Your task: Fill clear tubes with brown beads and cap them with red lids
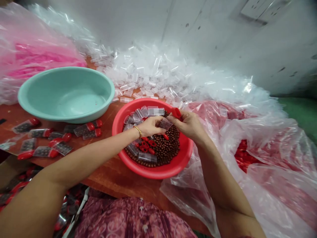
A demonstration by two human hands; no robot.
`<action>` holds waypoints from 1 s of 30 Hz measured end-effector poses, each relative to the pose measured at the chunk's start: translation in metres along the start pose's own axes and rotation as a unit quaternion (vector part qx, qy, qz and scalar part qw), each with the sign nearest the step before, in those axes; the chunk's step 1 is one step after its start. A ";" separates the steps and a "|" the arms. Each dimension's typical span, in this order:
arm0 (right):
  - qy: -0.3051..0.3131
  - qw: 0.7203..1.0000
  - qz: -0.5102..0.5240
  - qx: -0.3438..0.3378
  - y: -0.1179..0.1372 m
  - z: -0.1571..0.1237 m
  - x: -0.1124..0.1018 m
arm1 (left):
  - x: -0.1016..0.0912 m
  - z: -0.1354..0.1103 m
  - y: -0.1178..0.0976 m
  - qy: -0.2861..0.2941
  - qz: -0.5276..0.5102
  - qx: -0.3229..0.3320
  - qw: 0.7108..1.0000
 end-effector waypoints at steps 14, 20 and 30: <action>-0.011 0.993 0.094 0.064 -0.005 -0.012 -0.001 | 0.003 0.002 0.002 0.044 0.001 0.000 0.999; -0.041 0.990 0.100 0.092 -0.003 -0.017 -0.003 | 0.004 0.001 -0.002 0.037 0.000 0.012 0.999; -0.006 0.973 0.170 0.158 -0.017 -0.025 -0.004 | 0.006 -0.007 -0.010 0.052 -0.019 -0.027 0.998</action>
Point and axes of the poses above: each hand's wrist, its own z-axis towards the middle knuckle, its own x-axis out of the palm, y = z × x, the point moved 2 cm from there along z, towards the middle knuckle, and after that the axes turned 5 degrees about -y, right-handed, at the moved point
